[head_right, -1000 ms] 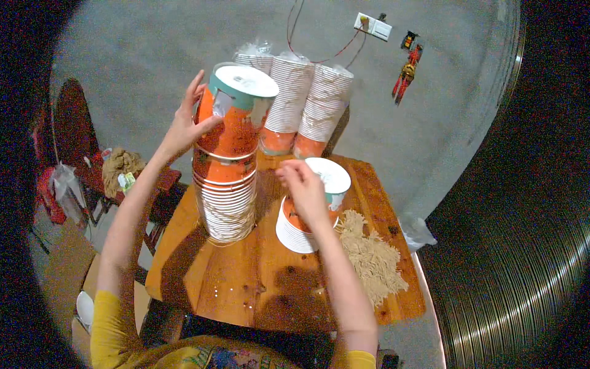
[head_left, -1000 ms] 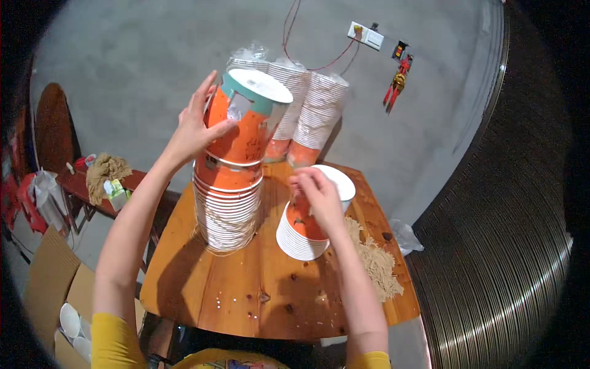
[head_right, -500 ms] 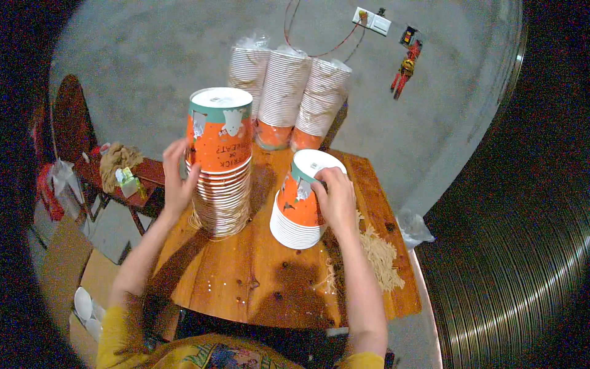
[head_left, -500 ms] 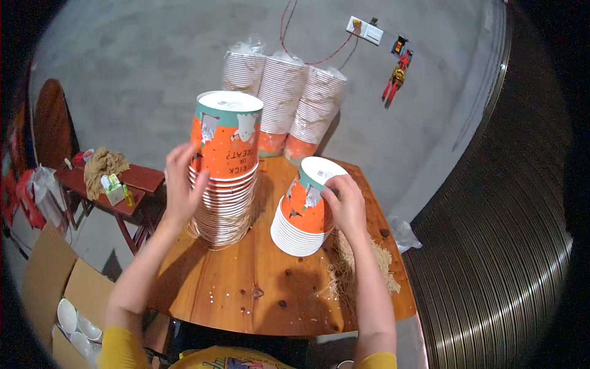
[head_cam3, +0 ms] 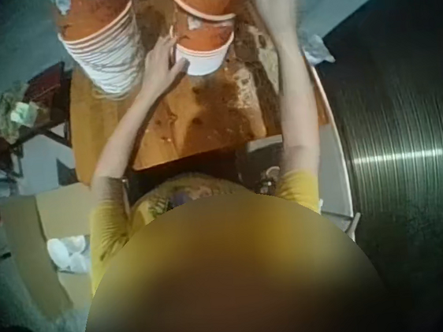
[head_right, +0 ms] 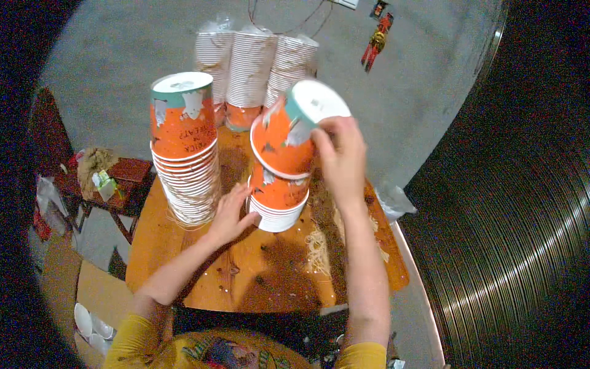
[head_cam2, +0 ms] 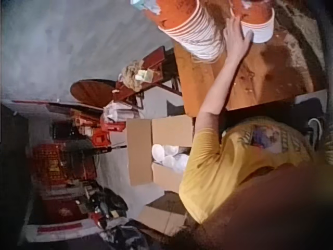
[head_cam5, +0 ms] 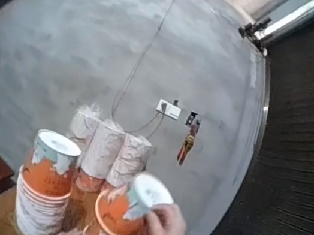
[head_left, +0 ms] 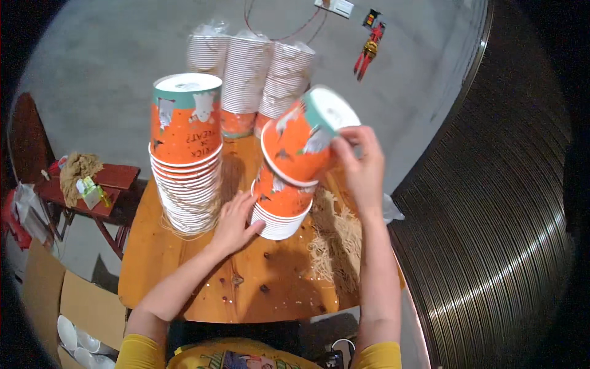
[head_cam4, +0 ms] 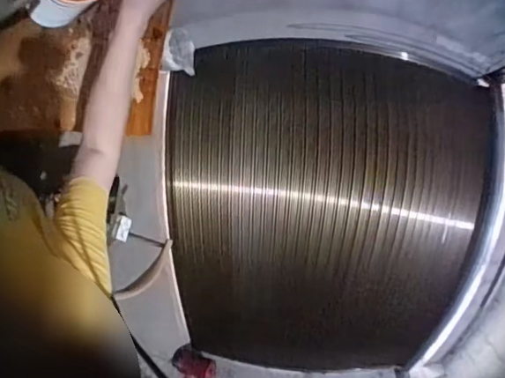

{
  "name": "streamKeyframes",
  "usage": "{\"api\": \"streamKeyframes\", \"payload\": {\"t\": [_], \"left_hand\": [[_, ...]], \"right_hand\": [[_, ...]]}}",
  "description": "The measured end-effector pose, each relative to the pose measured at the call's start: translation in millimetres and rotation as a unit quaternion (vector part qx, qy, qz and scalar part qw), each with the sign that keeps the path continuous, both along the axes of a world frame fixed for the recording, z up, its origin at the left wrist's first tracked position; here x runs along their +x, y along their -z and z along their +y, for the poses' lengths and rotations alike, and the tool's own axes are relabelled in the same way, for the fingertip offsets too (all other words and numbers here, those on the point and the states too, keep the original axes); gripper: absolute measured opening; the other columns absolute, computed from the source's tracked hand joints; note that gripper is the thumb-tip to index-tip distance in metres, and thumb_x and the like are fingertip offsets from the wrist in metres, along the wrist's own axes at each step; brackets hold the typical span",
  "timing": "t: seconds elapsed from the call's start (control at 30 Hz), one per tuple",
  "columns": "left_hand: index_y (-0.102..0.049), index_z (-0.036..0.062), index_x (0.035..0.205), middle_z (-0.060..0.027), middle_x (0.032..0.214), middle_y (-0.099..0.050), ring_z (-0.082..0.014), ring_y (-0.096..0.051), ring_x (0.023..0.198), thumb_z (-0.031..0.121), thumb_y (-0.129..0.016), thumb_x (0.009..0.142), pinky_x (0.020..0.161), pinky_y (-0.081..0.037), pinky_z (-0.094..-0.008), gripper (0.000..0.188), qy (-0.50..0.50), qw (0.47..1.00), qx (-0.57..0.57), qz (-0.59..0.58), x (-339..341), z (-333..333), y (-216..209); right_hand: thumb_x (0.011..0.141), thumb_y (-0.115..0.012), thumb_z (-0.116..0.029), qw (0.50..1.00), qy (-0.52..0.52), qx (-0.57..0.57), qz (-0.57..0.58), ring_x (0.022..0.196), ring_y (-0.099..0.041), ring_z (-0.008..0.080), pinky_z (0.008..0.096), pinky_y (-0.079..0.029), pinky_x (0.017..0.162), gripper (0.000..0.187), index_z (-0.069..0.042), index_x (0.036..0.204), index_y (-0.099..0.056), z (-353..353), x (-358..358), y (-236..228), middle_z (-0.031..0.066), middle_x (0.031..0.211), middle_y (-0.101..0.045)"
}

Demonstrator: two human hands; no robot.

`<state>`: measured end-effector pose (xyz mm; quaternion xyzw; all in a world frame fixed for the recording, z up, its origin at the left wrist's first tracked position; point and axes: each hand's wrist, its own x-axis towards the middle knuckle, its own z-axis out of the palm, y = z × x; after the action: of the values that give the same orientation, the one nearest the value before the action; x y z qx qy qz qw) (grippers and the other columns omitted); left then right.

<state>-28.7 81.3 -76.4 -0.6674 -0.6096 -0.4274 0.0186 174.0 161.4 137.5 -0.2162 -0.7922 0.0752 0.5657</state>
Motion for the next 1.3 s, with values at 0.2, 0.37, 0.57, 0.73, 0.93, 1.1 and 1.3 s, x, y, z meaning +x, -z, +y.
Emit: {"api": "streamKeyframes", "payload": {"t": [0.2, 0.37, 0.57, 0.73, 0.93, 1.1, 1.3], "left_hand": [[-0.047, 0.0059, 0.128, -0.0208, 0.134, -0.039, -0.0349, -0.037, 0.127, 0.029, -0.061, 0.085, 0.104, -0.031, -0.0438, 0.05, 0.036, 0.987, 0.09, -0.131, 13.9, -7.8, -32.2], [-0.038, 0.0036, 0.132, -0.0063, 0.108, -0.059, -0.0163, -0.056, 0.097, 0.006, -0.062, 0.084, 0.085, -0.045, -0.0307, 0.053, 0.289, 0.882, -0.014, -0.371, 87.0, -72.5, -79.3], [-0.045, 0.0011, 0.121, -0.0202, 0.086, -0.064, -0.035, -0.064, 0.078, 0.017, -0.056, 0.088, 0.071, -0.051, -0.0389, 0.039, 0.186, 0.971, -0.115, -0.099, 63.5, -95.0, -97.5], [-0.052, 0.0038, 0.101, -0.0168, 0.067, -0.061, -0.036, -0.061, 0.059, 0.018, -0.053, 0.088, 0.056, -0.048, -0.046, 0.02, 0.163, 0.97, -0.139, 0.117, 50.0, -103.6, -91.5], [-0.054, 0.0056, 0.097, -0.0132, 0.066, -0.062, -0.0326, -0.061, 0.059, 0.017, -0.055, 0.087, 0.055, -0.048, -0.0429, 0.015, 0.153, 0.964, -0.115, 0.187, 48.3, -106.6, -75.8], [-0.055, 0.0077, 0.101, -0.008, 0.07, -0.062, -0.0263, -0.063, 0.063, 0.017, -0.06, 0.084, 0.056, -0.049, -0.039, 0.021, 0.163, 0.96, -0.059, 0.22, 47.4, -105.6, -63.2], [-0.056, 0.0083, 0.107, -0.0069, 0.079, -0.062, -0.0246, -0.063, 0.071, 0.026, -0.064, 0.081, 0.063, -0.049, -0.0367, 0.033, 0.157, 0.955, -0.077, 0.239, 50.9, -104.5, -68.3]], "right_hand": [[0.085, -0.062, -0.004, 0.972, -0.025, -0.088, 0.219, 0.09, -0.053, 0.0138, 0.027, -0.043, 0.084, 0.013, -0.003, 0.096, -0.055, -43.0, 54.8, 32.5, 0.004, 0.098, -0.056], [0.085, -0.06, -0.003, 0.975, -0.034, -0.12, 0.185, 0.097, -0.052, 0.0176, 0.0297, -0.042, 0.084, 0.01, -0.005, 0.093, -0.054, -91.6, 84.8, 116.8, 0.0086, 0.103, -0.057], [0.08, -0.063, -0.009, 0.964, 0.103, -0.134, -0.206, 0.087, -0.058, 0.0295, 0.0368, -0.044, 0.08, 0.012, -0.003, 0.09, -0.065, -55.3, 126.2, 161.6, 0.0118, 0.09, -0.063], [0.079, -0.066, -0.015, 0.919, 0.165, -0.084, -0.349, 0.086, -0.056, 0.029, 0.0395, -0.044, 0.078, 0.017, -0.009, 0.094, -0.068, -45.0, 114.4, 206.1, 0.0091, 0.081, -0.058], [0.077, -0.066, -0.014, 0.902, 0.175, -0.067, -0.39, 0.085, -0.056, 0.0299, 0.0394, -0.044, 0.077, 0.014, -0.011, 0.09, -0.067, -23.5, 105.9, 227.3, 0.0094, 0.082, -0.058], [0.076, -0.063, -0.007, 0.931, 0.102, -0.141, -0.32, 0.085, -0.057, 0.0302, 0.0385, -0.047, 0.076, 0.008, -0.008, 0.083, -0.067, -23.5, 104.9, 218.5, 0.0105, 0.08, -0.06], [0.08, -0.059, -0.004, 0.946, 0.04, -0.253, -0.2, 0.079, -0.06, 0.0244, 0.0335, -0.048, 0.074, 0.007, -0.004, 0.084, -0.066, -35.5, 101.0, 192.8, 0.0106, 0.079, -0.062]]}}
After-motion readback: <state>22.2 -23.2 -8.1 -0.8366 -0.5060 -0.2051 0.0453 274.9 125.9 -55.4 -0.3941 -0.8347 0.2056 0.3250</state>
